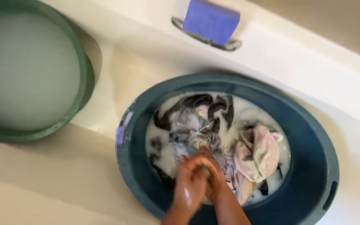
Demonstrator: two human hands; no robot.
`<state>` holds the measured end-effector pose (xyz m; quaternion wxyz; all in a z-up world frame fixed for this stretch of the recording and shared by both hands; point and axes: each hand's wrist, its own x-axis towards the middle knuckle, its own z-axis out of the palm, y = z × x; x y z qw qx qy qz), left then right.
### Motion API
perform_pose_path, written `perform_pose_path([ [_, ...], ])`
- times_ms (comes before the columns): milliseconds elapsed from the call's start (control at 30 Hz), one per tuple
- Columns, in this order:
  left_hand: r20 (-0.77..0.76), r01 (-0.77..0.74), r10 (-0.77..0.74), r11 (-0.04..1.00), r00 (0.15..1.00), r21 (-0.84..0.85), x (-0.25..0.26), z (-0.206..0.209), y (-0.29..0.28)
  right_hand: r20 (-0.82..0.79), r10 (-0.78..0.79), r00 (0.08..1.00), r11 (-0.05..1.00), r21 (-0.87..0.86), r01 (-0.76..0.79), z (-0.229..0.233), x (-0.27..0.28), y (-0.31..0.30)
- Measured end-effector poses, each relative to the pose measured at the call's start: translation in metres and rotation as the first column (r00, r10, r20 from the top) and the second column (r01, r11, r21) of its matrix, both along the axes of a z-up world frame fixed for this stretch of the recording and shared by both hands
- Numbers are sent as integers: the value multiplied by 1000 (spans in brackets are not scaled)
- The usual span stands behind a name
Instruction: Hand washing clothes in a plastic tub inside a bathtub.
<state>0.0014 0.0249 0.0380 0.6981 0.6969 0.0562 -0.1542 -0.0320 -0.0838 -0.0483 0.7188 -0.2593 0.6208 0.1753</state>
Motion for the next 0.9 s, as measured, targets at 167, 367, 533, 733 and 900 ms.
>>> perform_pose_path([
  [167,-251,32,-164,888,954,-459,15,35,9,213,60,975,995,69,-76,-35,-44,-20],
  [367,-444,-241,248,968,861,74,17,-5,0,81,-110,991,973,-193,124,-58,-47,-13],
  [533,98,143,-191,920,977,366,-13,44,-13,226,-185,956,968,-127,218,-1,-43,3],
  [733,226,126,-276,849,934,514,-6,8,-17,318,-79,945,990,139,36,-3,-12,-21],
  [900,225,250,-470,748,854,615,9,-48,0,169,7,986,1000,26,-12,14,-18,-17],
])
